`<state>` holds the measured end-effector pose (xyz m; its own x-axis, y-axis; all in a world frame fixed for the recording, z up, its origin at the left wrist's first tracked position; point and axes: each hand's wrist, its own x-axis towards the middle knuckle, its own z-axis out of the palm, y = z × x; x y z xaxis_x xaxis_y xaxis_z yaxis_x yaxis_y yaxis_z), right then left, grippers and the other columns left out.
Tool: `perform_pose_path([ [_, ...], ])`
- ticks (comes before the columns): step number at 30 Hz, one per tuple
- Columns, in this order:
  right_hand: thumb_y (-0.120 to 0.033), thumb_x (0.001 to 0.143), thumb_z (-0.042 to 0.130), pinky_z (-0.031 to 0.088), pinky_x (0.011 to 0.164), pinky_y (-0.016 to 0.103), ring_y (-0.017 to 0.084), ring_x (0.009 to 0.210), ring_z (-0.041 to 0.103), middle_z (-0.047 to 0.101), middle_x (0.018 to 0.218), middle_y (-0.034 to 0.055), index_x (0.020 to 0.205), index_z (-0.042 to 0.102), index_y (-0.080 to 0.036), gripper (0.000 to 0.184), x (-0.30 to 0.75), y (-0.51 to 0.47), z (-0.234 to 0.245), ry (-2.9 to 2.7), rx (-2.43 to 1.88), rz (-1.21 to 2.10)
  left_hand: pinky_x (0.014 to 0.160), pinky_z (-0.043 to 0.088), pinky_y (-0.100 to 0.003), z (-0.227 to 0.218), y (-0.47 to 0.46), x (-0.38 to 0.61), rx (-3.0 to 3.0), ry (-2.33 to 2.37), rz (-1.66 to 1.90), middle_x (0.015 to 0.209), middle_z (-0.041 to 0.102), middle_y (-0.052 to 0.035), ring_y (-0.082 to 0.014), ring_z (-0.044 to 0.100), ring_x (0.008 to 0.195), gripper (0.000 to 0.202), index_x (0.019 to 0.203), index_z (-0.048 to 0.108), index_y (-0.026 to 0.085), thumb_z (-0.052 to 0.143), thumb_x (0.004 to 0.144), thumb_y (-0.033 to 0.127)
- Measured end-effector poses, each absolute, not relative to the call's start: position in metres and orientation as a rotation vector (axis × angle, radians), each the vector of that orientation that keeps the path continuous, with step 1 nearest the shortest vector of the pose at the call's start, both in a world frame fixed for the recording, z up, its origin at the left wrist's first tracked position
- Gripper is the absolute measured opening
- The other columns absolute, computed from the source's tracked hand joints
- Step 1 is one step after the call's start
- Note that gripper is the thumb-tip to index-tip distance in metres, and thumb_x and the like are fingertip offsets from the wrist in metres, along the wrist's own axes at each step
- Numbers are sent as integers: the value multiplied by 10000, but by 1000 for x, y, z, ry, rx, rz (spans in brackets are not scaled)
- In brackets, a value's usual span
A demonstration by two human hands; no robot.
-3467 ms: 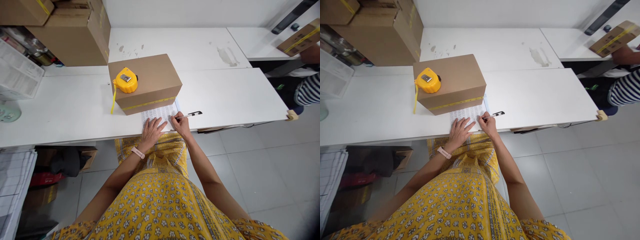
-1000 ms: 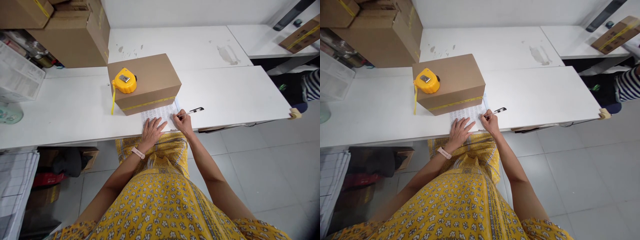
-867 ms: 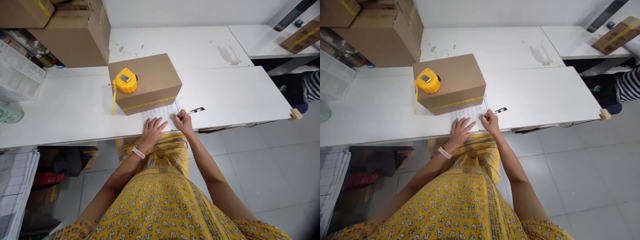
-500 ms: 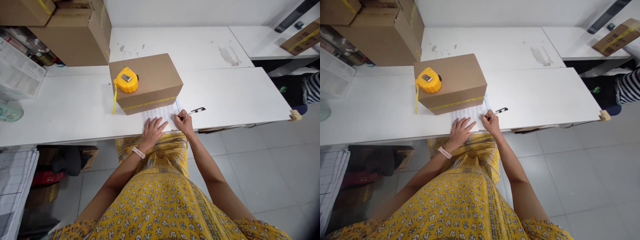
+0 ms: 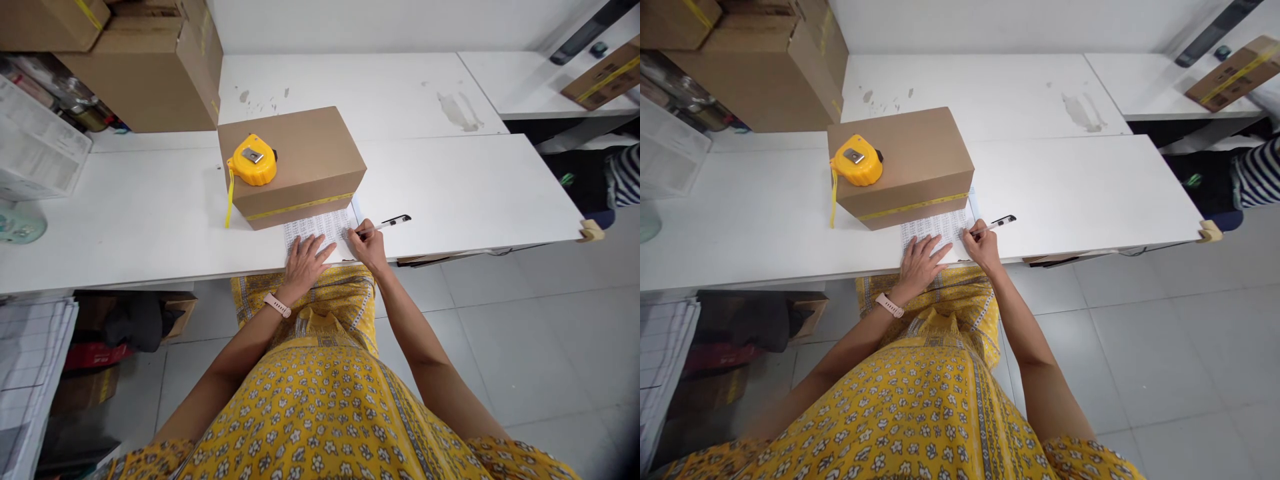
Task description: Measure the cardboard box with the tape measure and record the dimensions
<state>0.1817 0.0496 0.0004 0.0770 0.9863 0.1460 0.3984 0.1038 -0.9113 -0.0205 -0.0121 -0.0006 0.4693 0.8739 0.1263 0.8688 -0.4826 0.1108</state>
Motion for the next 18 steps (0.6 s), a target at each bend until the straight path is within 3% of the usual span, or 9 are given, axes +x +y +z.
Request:
perform_pose_path([
  [18, -413, 832, 628, 320, 554, 268, 111, 533, 379, 437, 526, -74, 687, 429, -246, 297, 184, 51, -2, -1491, -1455, 780, 1267, 224, -567, 0, -13, -21, 2662, 1578, 255, 1605, 468, -108, -317, 403, 1481, 582, 1566, 448, 302, 572, 1009, 415],
])
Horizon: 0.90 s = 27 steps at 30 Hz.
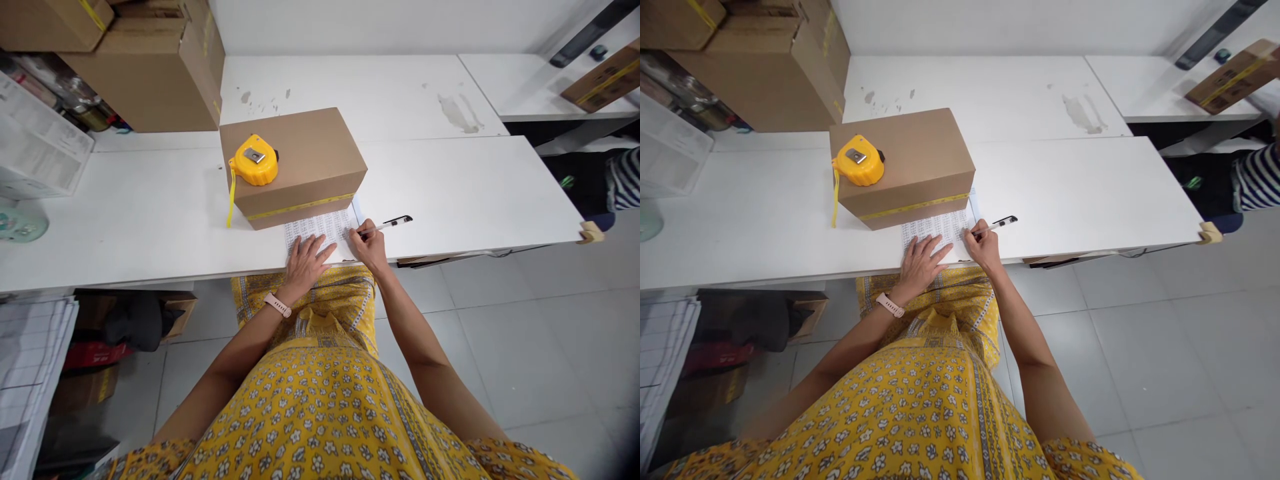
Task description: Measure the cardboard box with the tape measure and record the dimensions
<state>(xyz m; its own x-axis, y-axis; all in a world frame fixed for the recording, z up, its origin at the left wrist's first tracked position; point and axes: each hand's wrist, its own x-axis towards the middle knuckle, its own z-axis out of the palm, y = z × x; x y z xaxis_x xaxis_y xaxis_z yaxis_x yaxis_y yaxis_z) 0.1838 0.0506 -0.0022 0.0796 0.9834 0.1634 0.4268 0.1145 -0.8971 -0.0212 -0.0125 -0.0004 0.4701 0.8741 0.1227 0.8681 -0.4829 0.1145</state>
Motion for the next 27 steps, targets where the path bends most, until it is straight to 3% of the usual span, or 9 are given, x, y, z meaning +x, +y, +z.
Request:
perform_pose_path([
  [27, -375, 822, 611, 322, 564, 268, 111, 534, 389, 440, 533, -78, 694, 433, -247, 253, 185, 51, -4, -1455, -1460, 768, 1266, 229, -560, 3, -13, -20, 2651, 1581, 257, 1602, 473, -104, -312, 410, 1476, 562, 1551, 469, 299, 569, 1010, 408],
])
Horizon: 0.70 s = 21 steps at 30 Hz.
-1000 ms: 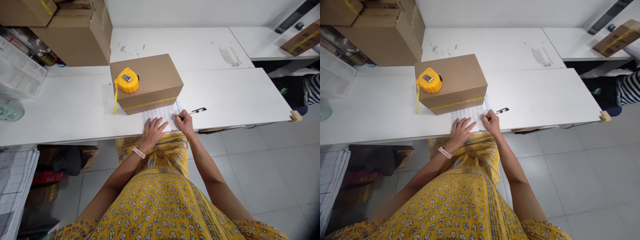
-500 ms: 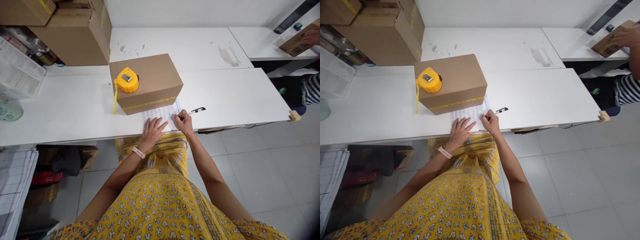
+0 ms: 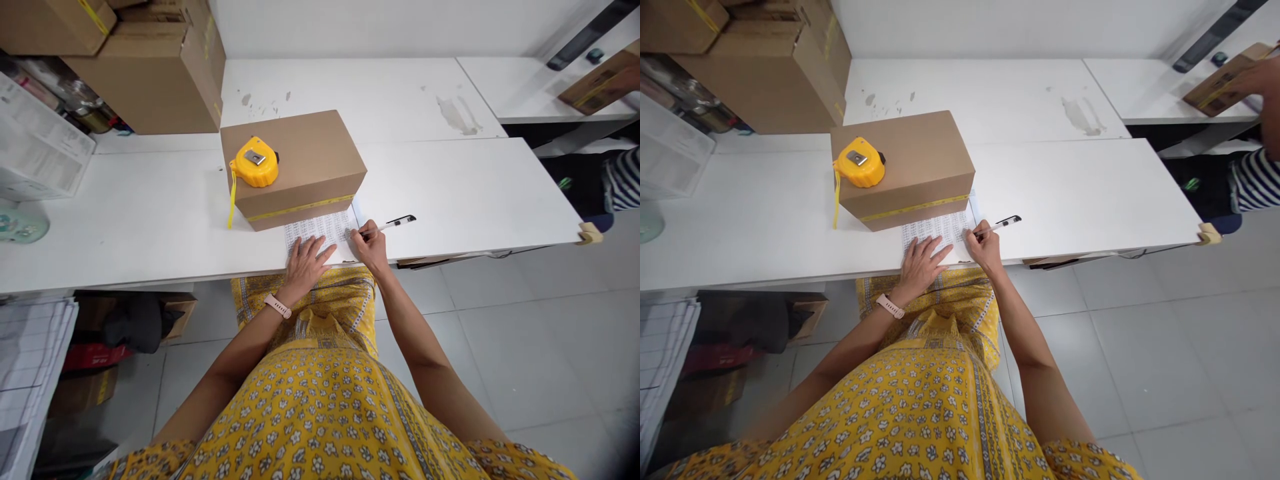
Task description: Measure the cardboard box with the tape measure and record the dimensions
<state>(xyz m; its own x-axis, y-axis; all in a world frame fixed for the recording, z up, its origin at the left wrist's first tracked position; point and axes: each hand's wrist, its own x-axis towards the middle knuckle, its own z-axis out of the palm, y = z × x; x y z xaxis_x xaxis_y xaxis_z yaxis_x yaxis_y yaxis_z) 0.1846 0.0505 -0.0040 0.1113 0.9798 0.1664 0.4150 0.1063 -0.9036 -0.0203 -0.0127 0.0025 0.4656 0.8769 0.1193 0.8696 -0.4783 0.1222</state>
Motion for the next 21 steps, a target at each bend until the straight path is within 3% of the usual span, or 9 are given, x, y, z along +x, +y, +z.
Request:
perform_pose_path([
  [21, -354, 829, 616, 324, 571, 274, 114, 535, 388, 439, 535, -76, 685, 427, -248, 260, 183, 50, -6, -1459, -1448, 753, 1262, 235, -565, 2, -12, -20, 2650, 1579, 255, 1600, 479, -107, -319, 419, 1470, 563, 1551, 473, 298, 573, 1009, 416],
])
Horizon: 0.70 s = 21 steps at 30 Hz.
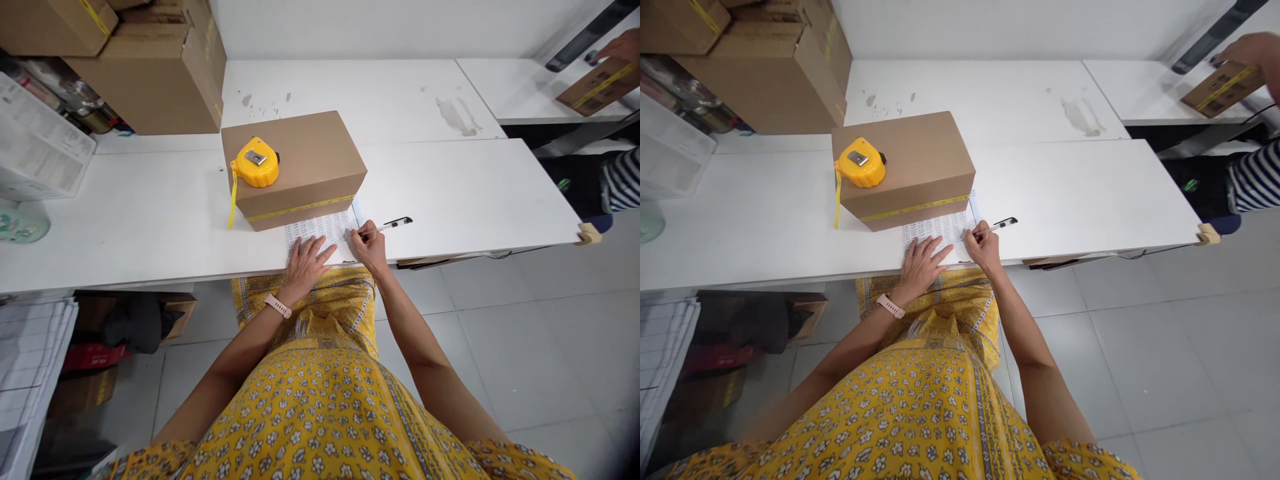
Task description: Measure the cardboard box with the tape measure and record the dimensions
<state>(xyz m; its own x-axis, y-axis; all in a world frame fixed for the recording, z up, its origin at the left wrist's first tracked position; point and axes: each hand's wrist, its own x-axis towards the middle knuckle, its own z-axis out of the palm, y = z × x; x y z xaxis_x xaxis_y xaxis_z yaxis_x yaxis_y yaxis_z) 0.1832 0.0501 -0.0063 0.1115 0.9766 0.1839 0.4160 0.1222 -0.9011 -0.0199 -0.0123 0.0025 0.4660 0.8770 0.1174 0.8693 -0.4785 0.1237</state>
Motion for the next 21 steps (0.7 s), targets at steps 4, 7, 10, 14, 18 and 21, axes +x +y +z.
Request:
perform_pose_path([
  [4, -388, 856, 632, 335, 582, 275, 121, 560, 402, 445, 589, -71, 729, 447, -246, 266, 185, 50, -10, -1330, -1420, 720, 1263, 232, -569, 1, -13, -21, 2643, 1575, 285, 1602, 474, -109, -319, 414, 1474, 571, 1554, 468, 297, 580, 1006, 411],
  [7, -431, 922, 582, 385, 619, 286, 142, 626, 476, 526, 722, -34, 866, 528, -237, 209, 199, 56, -12, -1226, -1395, 622, 1268, 225, -563, -1, -13, -22, 2639, 1564, 331, 1593, 485, -107, -314, 415, 1474, 580, 1549, 473, 297, 608, 992, 388],
  [10, -351, 973, 486, 456, 750, 337, 196, 798, 585, 621, 881, 35, 1034, 608, -228, 183, 227, 69, -15, -1341, -1458, 412, 1264, 234, -564, -4, -13, -22, 2632, 1548, 417, 1575, 506, -108, -314, 430, 1461, 574, 1530, 499, 291, 637, 977, 358],
  [14, -120, 914, 388, 450, 926, 427, 277, 1030, 572, 671, 1042, 123, 1146, 683, -205, 385, 263, 84, -22, -1645, -1686, 110, 1216, 334, -545, -3, -12, -23, 2606, 1527, 631, 1477, 602, -109, -307, 527, 1367, 482, 1428, 607, 269, 664, 960, 370],
  [18, -9, 834, 339, 431, 980, 463, 306, 1103, 545, 673, 1172, 163, 1371, 619, -169, 626, 273, 89, -28, -1768, -1854, 0, 1142, 433, -489, 27, -5, -39, 2528, 1598, 945, 1374, 655, -133, -282, 562, 1318, 367, 1330, 660, 213, 579, 1003, 356],
  [21, -1, 828, 327, 422, 1019, 472, 300, 1127, 548, 679, 1189, 161, 1455, 539, -158, 680, 272, 90, -30, -1738, -1864, 15, 1173, 376, -552, 69, 14, -62, 2407, 1735, 1380, 1402, 625, -114, -305, 519, 1367, 327, 1307, 644, 243, 570, 999, 325],
])
